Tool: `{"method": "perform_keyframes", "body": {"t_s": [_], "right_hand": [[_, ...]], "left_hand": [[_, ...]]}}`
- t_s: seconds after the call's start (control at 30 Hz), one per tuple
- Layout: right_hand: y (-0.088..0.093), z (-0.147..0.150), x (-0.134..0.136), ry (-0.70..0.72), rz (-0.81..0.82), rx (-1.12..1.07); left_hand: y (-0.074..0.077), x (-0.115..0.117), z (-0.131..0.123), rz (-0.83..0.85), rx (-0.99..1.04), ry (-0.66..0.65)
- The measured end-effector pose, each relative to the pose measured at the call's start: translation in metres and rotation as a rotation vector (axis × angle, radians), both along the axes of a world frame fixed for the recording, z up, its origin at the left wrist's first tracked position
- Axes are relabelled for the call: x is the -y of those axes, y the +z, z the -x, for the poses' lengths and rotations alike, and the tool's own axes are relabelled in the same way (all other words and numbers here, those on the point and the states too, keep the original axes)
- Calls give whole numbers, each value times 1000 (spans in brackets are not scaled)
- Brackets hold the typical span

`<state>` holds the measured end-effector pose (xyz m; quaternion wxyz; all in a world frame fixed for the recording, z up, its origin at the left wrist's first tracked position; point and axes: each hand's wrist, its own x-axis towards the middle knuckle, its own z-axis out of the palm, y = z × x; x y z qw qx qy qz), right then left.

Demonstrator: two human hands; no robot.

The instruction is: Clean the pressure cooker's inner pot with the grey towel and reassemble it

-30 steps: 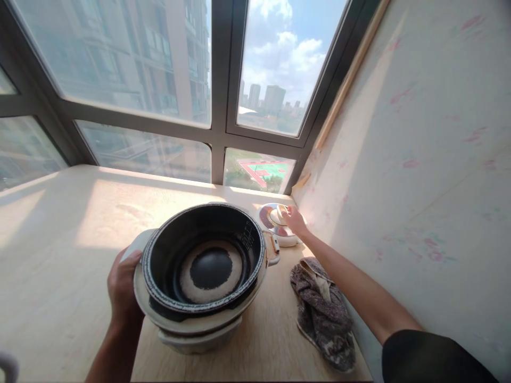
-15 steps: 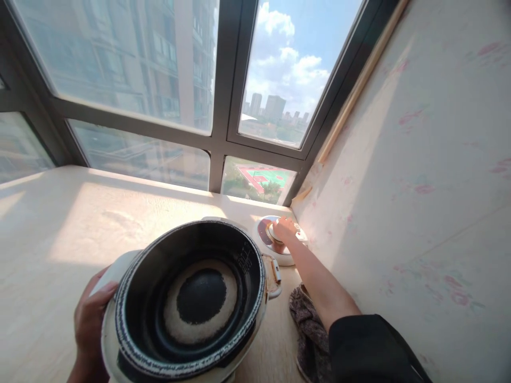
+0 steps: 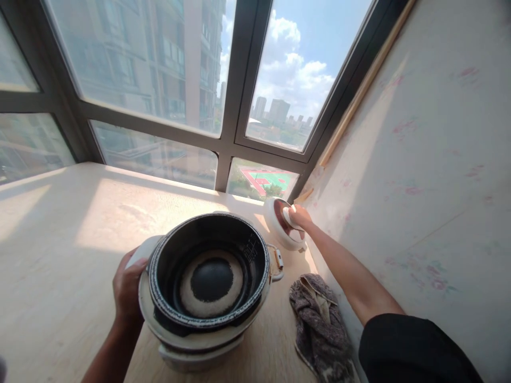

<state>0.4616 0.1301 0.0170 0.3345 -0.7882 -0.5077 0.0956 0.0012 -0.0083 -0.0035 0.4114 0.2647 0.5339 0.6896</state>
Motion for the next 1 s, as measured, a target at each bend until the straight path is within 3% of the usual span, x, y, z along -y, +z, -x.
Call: {"method": "perform_keyframes", "body": {"t_s": [0.13, 0.3, 0.47, 0.6, 0.73, 1.0], "right_hand": [[63, 3, 8, 4, -17, 126], [140, 38, 39, 128, -189, 306], [189, 98, 84, 301, -373, 442], [202, 148, 112, 491, -377, 507], [195, 194, 125, 615, -293, 589], [169, 257, 124, 551, -32, 660]], "left_hand": [[1, 1, -2, -57, -35, 10], [-8, -2, 0, -118, -58, -14], [-18, -6, 2, -166, -64, -54], [-22, -6, 3, -211, -52, -73], [-23, -5, 3, -228, -57, -71], [-26, -9, 6, -235, -64, -92]]}}
